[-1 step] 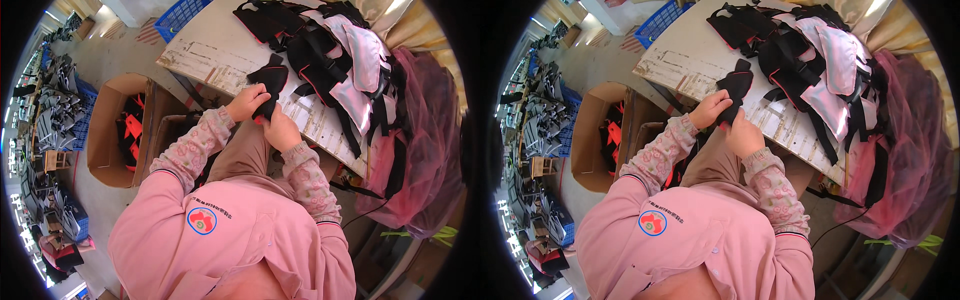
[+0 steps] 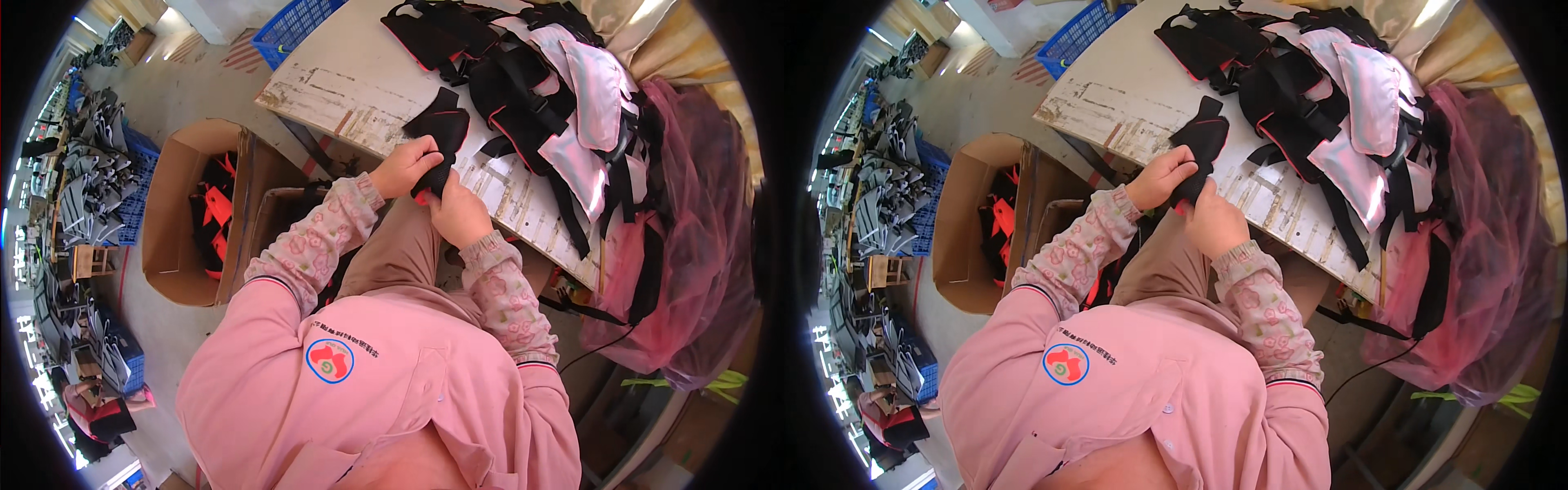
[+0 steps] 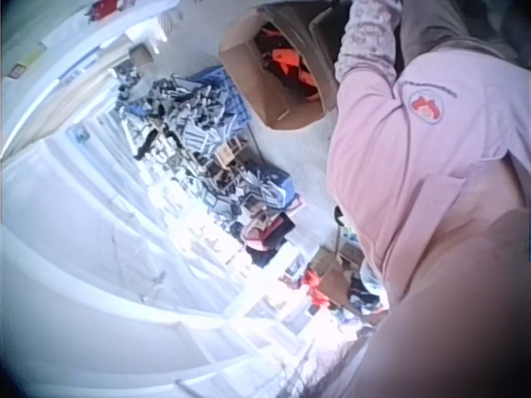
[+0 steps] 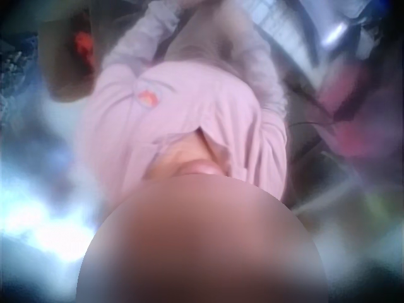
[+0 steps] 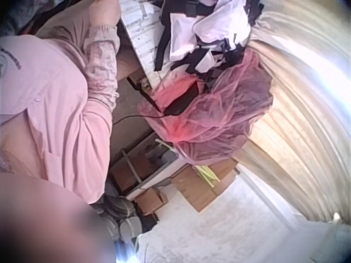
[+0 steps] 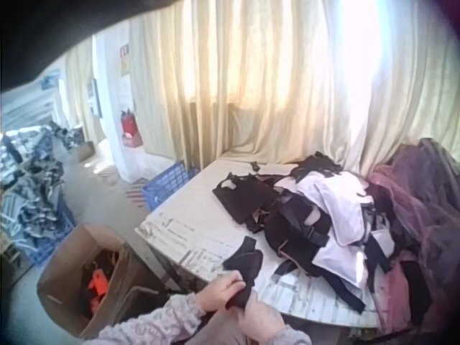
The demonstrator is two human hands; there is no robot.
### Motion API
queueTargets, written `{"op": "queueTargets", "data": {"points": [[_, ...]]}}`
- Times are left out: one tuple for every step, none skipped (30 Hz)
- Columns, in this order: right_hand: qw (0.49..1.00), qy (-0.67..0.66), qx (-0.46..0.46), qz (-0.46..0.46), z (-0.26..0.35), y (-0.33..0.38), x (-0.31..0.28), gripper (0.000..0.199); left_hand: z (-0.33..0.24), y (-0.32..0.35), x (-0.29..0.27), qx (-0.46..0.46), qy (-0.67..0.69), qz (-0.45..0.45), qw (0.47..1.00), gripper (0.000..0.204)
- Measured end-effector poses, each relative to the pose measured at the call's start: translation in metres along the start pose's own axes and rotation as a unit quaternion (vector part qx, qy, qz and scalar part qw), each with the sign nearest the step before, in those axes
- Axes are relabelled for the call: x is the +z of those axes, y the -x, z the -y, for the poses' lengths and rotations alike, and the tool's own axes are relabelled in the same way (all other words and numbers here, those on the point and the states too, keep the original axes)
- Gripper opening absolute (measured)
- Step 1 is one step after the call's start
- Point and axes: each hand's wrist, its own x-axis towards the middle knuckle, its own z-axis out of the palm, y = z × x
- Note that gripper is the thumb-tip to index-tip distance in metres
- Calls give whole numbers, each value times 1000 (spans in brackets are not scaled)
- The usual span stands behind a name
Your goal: Assembling and organizing safety vests at a factory workbench by attaching straps and sorting them into boxes.
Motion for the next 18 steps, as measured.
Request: {"op": "queueTargets", "data": {"points": [[1000,13,-7,2,-2,-1,3,46,4,0,3,4,30,-4,1000,24],[1000,26,-15,4,-3,-1,5,46,6,0,5,8,60,-7,998,24],[1000,26,-16,8,-3,0,5,46,6,0,6,6,60,-10,998,24],[999,34,-10,13,-2,0,5,47,7,-1,6,-22,62,-1,998,21],[999,42,-5,18,-1,0,5,48,7,-1,7,-50,64,8,997,19],[999,42,-6,23,3,1,4,48,7,-2,8,-54,64,5,996,19],[999,42,-5,5,10,0,2,52,6,-3,10,-41,38,-90,994,22],[999,43,-4,-13,14,-1,2,55,5,-6,10,-28,11,-184,982,25],[999,20,-16,-41,14,-2,5,51,0,-12,9,-13,-53,-240,969,27],[999,20,-16,-40,9,-5,13,51,-1,-17,4,-14,-53,-241,969,27],[995,-9,-60,-74,1,-9,23,43,-1,-23,-1,-24,-118,-288,950,28],[988,-37,-107,-106,-2,-12,29,36,3,-31,-10,-35,-181,-337,923,30],[988,-36,-111,-102,2,-10,30,36,15,-38,-30,-52,-182,-376,907,30],[981,-188,-48,21,9,-4,30,29,30,-42,-52,-68,-182,-414,889,30],[932,-331,20,143,13,1,27,24,38,-42,-66,-69,-181,-417,888,30],[932,-331,18,146,18,6,23,24,43,-39,-81,-73,-200,-406,889,31],[906,-390,23,163,25,12,18,23,48,-39,-91,-78,-220,-395,889,33],[875,-449,30,179,31,18,15,24,49,-37,-97,-82,-223,-396,887,33]]}}
